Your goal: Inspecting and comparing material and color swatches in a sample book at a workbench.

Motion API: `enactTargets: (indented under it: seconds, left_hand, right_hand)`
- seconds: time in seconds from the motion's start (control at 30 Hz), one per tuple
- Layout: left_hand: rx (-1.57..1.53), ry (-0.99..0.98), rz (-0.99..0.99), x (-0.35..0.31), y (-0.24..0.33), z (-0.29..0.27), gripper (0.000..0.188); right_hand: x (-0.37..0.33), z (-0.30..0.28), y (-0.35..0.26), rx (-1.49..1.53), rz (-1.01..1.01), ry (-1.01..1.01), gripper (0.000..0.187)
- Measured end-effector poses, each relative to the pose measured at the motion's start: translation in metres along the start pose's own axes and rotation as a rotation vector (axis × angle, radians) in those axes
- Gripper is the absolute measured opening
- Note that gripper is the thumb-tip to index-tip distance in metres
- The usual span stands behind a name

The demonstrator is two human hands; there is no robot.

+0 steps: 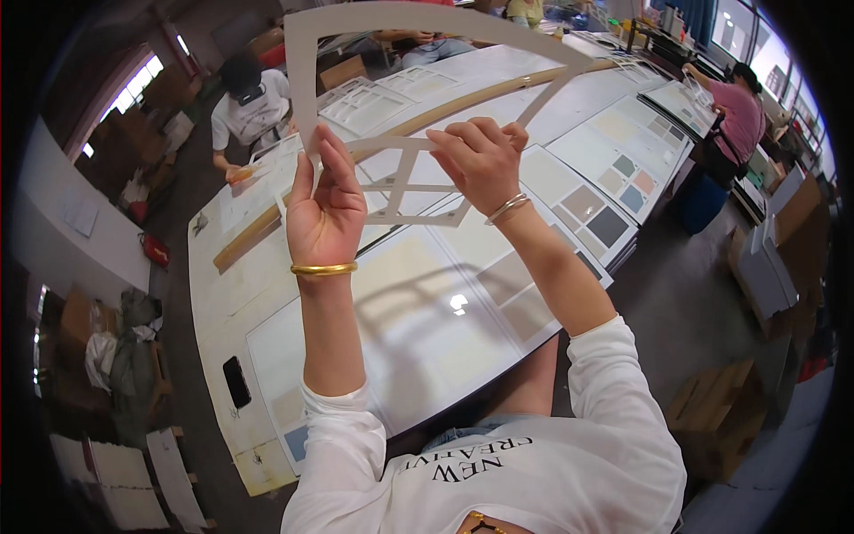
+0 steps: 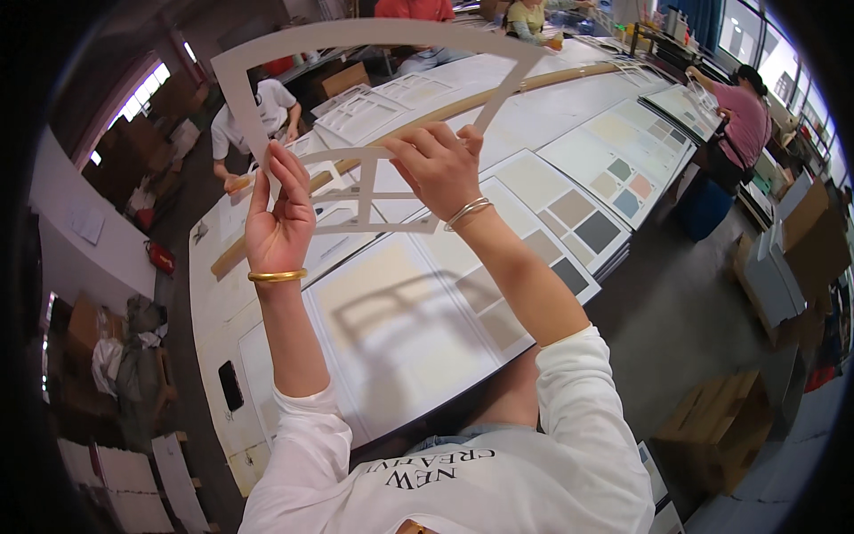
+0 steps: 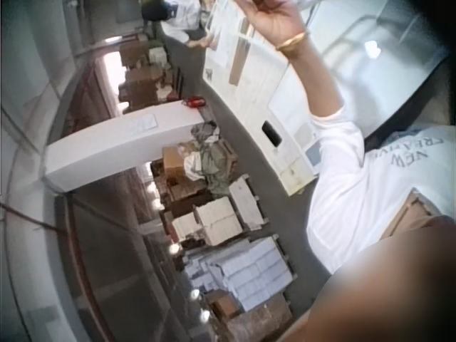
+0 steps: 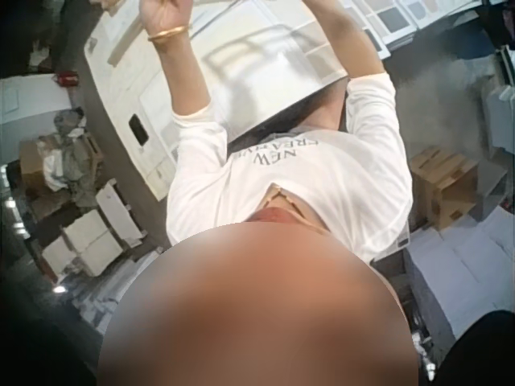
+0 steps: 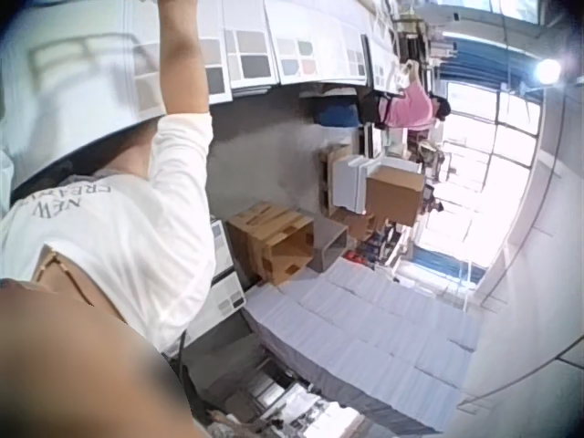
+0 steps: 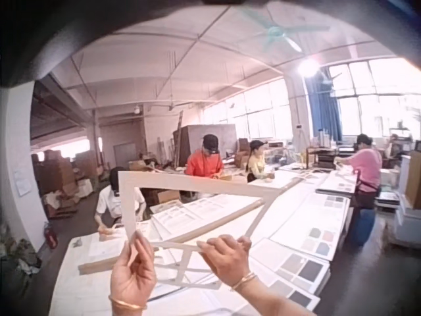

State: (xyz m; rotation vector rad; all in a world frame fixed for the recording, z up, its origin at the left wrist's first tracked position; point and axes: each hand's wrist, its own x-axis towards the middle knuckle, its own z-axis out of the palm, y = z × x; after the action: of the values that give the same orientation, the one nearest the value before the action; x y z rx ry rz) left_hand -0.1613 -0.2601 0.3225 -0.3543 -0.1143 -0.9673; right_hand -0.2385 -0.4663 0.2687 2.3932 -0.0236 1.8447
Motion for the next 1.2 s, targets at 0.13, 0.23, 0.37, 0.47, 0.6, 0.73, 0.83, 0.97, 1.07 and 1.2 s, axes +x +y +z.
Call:
enactTargets:
  seconds: [0.13,0.23,0.37,0.47,0.6,0.73,0.83,0.97,1.07,1.2]
  left_hand:
    - [0.310,-0.088,-0.061,-0.022,0.015,0.001,0.056]
    - [0.796,-0.097,0.033,-0.040,0.017,0.006,0.041]
    - [2.187,-0.491,0.867,-0.041,0.014,0.040,0.021]
    - [2.590,-1.069,1.761,0.003,0.024,0.072,0.027]
    - [2.034,-0.946,1.118,0.030,0.003,0.080,0.067]
    - [3.183,-0.505,1.187,0.029,0.012,0.089,0.051]
    - [3.241,-0.424,0.860,0.033,0.020,0.078,0.043]
    - [2.827,-0.840,0.819,0.041,0.026,0.058,0.038]
    - [2.789,-0.851,0.871,0.043,0.024,0.056,0.034]
    - [3.175,-0.454,0.787,0.047,0.016,0.057,0.027]
  right_hand:
    - [0.007,-0.015,-0.007,0.024,-0.039,-0.087,0.026]
    - [0.021,-0.030,-0.012,0.015,-0.115,-0.146,0.025]
    - [0.036,-0.049,-0.026,-0.006,-0.216,-0.152,0.018]
    - [0.036,-0.061,-0.033,-0.043,-0.286,-0.189,0.020]
    - [0.031,-0.077,-0.050,-0.037,-0.334,-0.213,0.022]
    - [0.025,-0.089,-0.062,-0.037,-0.369,-0.206,0.020]
    - [0.017,-0.094,-0.065,-0.071,-0.418,-0.185,0.020]
    - [0.009,-0.101,-0.064,-0.081,-0.436,-0.190,0.019]
    - [0.005,-0.103,-0.067,-0.061,-0.446,-0.174,0.019]
    - [0.001,-0.107,-0.067,-0.071,-0.450,-0.179,0.018]
